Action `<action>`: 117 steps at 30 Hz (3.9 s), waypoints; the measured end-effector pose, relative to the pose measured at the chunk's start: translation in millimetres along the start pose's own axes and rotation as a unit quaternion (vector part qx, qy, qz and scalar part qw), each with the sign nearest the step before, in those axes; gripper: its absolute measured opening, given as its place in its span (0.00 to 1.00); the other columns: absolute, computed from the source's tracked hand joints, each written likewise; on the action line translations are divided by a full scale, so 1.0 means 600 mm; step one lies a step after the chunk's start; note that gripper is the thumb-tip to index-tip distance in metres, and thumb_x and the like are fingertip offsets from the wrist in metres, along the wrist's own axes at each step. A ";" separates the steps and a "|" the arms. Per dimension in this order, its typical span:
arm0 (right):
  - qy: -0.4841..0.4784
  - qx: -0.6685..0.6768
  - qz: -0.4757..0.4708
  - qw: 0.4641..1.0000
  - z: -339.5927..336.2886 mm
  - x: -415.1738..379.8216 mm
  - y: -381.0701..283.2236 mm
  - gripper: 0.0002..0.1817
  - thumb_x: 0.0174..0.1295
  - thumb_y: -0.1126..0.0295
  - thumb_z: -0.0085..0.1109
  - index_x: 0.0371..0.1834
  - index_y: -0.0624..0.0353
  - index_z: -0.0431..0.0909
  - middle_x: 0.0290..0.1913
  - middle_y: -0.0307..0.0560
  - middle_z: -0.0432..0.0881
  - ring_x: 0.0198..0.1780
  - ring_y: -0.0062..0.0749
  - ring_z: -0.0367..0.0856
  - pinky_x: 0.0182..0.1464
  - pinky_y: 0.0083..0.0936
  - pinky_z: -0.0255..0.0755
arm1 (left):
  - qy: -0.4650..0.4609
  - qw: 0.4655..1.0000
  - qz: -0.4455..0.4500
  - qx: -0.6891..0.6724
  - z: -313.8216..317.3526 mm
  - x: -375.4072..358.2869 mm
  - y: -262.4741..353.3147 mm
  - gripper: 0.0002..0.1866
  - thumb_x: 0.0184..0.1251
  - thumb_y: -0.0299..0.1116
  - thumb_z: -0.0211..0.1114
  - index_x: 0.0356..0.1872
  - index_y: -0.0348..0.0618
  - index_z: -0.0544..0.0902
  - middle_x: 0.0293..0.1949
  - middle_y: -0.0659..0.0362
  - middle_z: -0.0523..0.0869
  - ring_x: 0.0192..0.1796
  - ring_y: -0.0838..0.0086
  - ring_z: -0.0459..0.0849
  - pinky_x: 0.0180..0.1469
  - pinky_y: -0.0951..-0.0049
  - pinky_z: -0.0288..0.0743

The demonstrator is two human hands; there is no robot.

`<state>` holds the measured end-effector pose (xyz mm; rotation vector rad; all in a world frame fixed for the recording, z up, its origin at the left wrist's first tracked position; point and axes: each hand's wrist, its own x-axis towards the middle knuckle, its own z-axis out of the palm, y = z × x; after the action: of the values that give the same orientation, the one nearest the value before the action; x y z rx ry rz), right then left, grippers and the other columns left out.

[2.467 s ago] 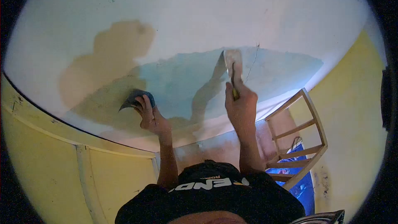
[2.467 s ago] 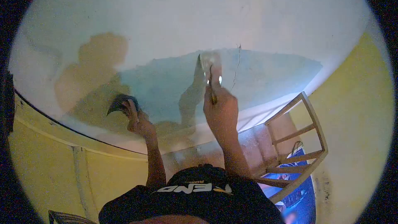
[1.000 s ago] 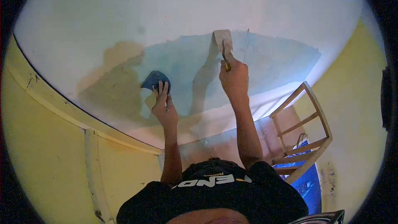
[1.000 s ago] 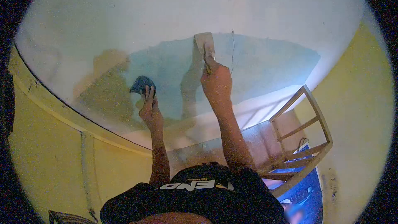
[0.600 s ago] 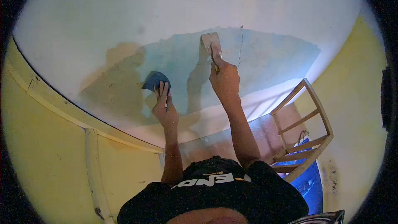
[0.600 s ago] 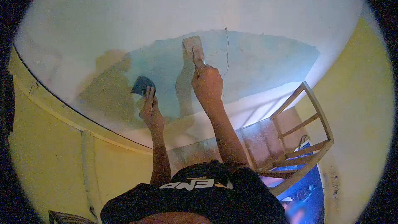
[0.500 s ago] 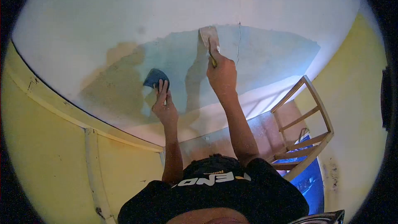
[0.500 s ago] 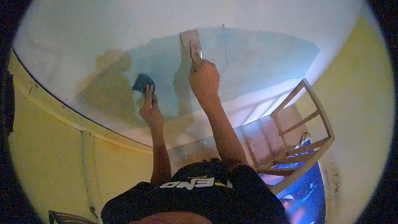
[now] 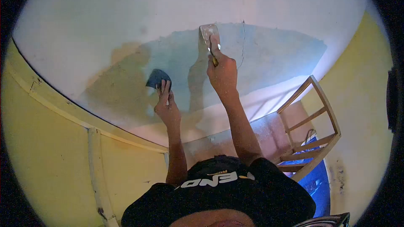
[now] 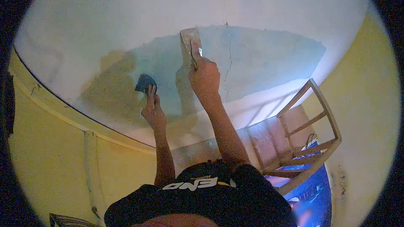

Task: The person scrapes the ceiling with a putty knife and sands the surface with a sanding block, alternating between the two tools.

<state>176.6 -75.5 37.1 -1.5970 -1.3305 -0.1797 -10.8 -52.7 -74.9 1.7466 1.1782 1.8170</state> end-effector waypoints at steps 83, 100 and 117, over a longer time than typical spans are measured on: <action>-0.226 0.589 0.184 0.754 -0.077 0.080 0.164 0.26 0.80 0.50 0.48 0.31 0.61 0.76 0.13 0.45 0.72 0.09 0.27 0.68 0.13 0.23 0.62 | -0.031 0.983 0.055 0.172 0.198 -0.010 0.026 0.21 0.63 0.20 0.68 0.56 0.50 0.89 0.65 0.49 0.83 0.72 0.45 0.75 0.71 0.54 0.74; -0.232 0.604 0.255 0.719 -0.088 0.074 0.148 0.26 0.79 0.50 0.50 0.27 0.59 0.75 0.12 0.44 0.71 0.08 0.27 0.65 0.12 0.22 0.60 | -0.046 0.992 0.029 0.117 0.196 -0.003 0.016 0.18 0.66 0.21 0.68 0.55 0.48 0.89 0.64 0.47 0.83 0.72 0.46 0.74 0.73 0.54 0.71; -0.244 0.600 0.263 0.715 -0.094 0.078 0.140 0.26 0.78 0.50 0.51 0.25 0.59 0.74 0.10 0.44 0.70 0.07 0.27 0.64 0.14 0.22 0.59 | -0.073 0.992 0.014 0.098 0.181 0.003 0.036 0.19 0.66 0.20 0.67 0.56 0.48 0.89 0.66 0.50 0.82 0.72 0.48 0.75 0.74 0.54 0.69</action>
<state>287.5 -77.6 45.9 -0.7605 -0.8832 1.3008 97.5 -29.5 -69.4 1.9770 1.3150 1.6025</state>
